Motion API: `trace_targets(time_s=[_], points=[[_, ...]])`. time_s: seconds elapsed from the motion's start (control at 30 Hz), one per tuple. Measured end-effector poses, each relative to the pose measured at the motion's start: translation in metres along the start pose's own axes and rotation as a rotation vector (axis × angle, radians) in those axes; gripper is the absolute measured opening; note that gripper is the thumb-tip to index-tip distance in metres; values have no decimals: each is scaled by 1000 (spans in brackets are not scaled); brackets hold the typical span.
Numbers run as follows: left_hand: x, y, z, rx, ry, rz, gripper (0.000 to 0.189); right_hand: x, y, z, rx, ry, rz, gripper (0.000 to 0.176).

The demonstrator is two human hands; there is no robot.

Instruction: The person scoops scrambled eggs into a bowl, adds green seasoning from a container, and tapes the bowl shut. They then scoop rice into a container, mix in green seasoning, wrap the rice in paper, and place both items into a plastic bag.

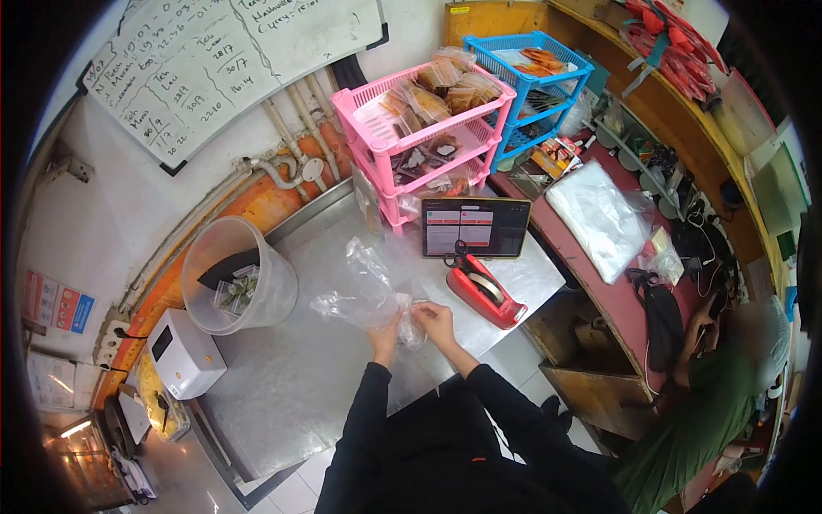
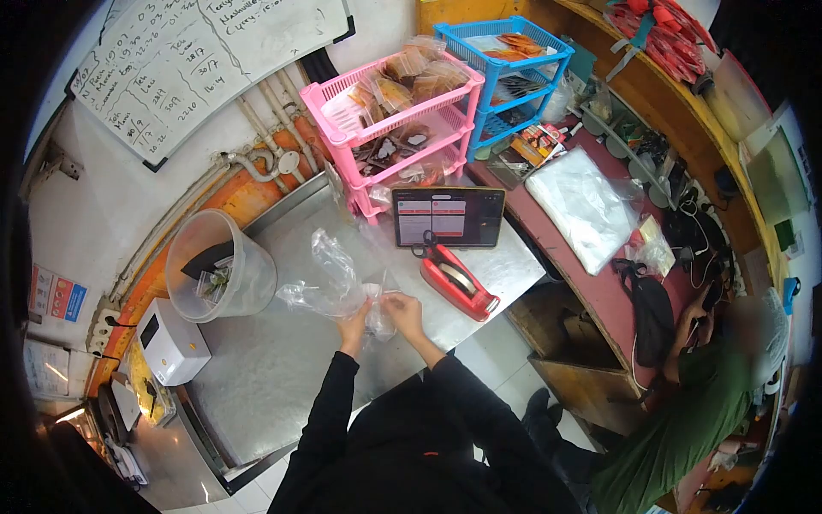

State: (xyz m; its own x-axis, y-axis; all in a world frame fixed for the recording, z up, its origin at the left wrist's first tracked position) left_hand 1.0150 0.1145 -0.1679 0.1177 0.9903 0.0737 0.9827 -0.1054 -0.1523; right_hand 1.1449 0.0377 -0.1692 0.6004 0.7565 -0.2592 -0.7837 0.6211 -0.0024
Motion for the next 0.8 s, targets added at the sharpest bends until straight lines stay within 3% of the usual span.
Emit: trace_targets(time_s=[0.07,0.1,0.2,0.27,0.37,0.47,0.8], points=[[-1,6,5,-208,-213,147,36,4,4,-5,153,50,-14,11],[1,5,3,-207,-217,141,36,5,5,-8,309,97,-33,10],[9,6,5,-195,-252,188,31,6,6,0,395,159,-52,11],[13,11,9,36,-309,392,27,8,5,2,347,168,-34,11],[16,13,-2,22,-183,354,34,10,5,2,336,186,-10,12],[22,14,10,158,-198,422,36,9,2,2,387,214,13,12],[20,14,8,95,-177,397,38,9,-3,1,347,295,72,13]])
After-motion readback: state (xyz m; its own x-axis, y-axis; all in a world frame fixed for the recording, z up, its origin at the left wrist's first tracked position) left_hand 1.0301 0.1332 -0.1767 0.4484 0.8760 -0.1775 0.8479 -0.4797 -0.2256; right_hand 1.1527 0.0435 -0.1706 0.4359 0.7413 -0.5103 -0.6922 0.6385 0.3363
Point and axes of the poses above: each hand's wrist, its own x-axis towards the middle knuckle, its own y-axis out of the palm, z = x × y, the point moved 5 cm from there along x, towards the middle knuckle, and after that the axes turned 7 degrees about y, right-handed, at the moved point
